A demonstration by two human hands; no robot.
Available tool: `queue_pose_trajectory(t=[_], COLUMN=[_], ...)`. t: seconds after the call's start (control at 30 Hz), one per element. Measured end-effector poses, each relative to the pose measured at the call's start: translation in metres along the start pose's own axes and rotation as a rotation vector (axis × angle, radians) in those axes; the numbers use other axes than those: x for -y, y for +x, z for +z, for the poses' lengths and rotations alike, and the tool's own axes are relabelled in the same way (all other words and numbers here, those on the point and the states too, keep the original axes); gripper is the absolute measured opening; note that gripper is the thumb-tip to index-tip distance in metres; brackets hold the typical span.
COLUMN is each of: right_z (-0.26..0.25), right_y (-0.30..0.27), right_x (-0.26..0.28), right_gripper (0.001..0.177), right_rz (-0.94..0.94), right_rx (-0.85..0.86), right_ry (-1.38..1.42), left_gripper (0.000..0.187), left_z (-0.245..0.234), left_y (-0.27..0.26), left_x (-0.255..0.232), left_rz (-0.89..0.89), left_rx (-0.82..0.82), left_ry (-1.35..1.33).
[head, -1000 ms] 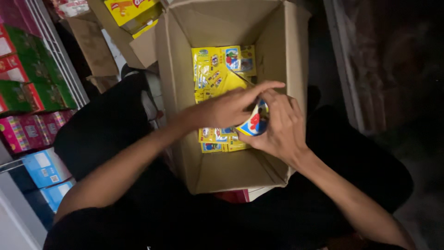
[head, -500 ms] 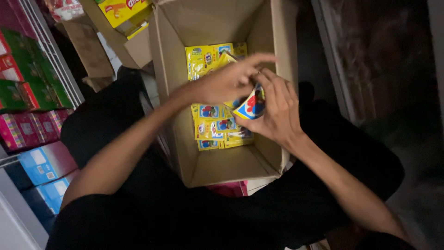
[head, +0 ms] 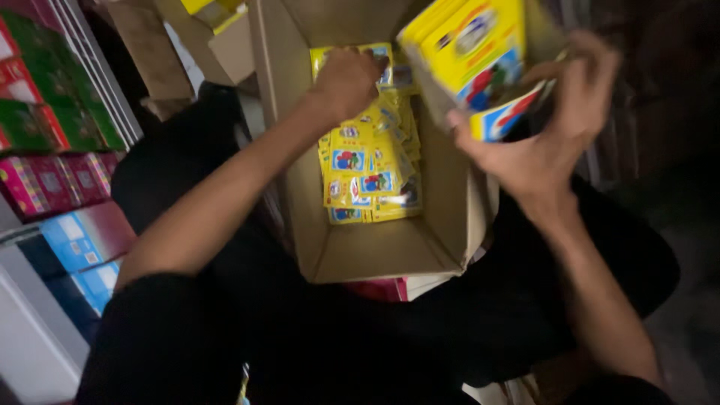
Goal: The person unpacks yellow snack packets from a cardboard box while sitting on the floor. They open the packets, inspect the contents, and place them onto nearby shelves in a store aisle.
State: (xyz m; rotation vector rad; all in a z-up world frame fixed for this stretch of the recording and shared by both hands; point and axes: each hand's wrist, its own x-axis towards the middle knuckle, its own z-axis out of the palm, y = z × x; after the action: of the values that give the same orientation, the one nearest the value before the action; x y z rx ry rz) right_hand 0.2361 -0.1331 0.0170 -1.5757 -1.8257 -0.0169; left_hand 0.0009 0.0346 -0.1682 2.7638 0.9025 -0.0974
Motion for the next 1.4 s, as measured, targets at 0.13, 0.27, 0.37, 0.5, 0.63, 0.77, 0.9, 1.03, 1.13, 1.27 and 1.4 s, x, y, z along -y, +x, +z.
queue_pose_trajectory(t=[0.13,0.27,0.37,0.5,0.63,0.77,0.9,1.03,1.13,1.27,1.4], right_z=[-0.016,-0.023,-0.021,-0.019,-0.015,-0.004,0.005,0.009,0.005,0.004,0.001], right_y=[0.002,0.000,0.004,0.002,0.003,0.005,-0.001,-0.002,0.000,0.002,0.002], right_x=[-0.014,-0.012,-0.009,-0.003,-0.002,-0.003,-0.005,-0.004,0.000,0.000,-0.007], right_gripper=[0.064,0.065,0.063,0.061,0.060,0.060,0.061,0.060,0.062,0.062,0.063], right_rz=[-0.003,-0.061,-0.035,-0.008,0.003,0.036,-0.011,0.001,-0.014,-0.043,-0.076], right_rx=[-0.009,-0.023,-0.027,-0.026,-0.027,-0.001,0.001,0.034,0.037,0.038,0.037], right_ry=[0.042,-0.045,0.023,0.050,0.037,0.041,-0.019,-0.009,-0.045,-0.107,-0.153], left_gripper=[0.031,0.064,0.038,0.021,0.025,0.028,0.021,0.017,0.020,0.035,0.045], left_z=[0.080,0.126,0.149,0.191,0.226,0.234,0.212,0.145,0.076,-0.031,-0.125], left_y=[0.023,0.022,-0.004,-0.039,-0.014,-0.005,-0.019,-0.020,-0.021,-0.052,-0.095], left_x=[-0.048,-0.087,-0.086,-0.073,-0.063,-0.070,-0.084,-0.078,-0.065,-0.038,-0.022], left_rz=[0.034,0.011,0.144,0.406,0.292,0.199,0.376,0.344,0.349,0.300,0.050], left_rx=[0.388,0.826,1.004,1.003,0.906,0.851,0.576,0.295,0.476,0.199,0.209], left_ry=[0.172,0.320,0.771,1.100,0.787,0.458,0.481,0.139,-0.113,-0.794,-0.890])
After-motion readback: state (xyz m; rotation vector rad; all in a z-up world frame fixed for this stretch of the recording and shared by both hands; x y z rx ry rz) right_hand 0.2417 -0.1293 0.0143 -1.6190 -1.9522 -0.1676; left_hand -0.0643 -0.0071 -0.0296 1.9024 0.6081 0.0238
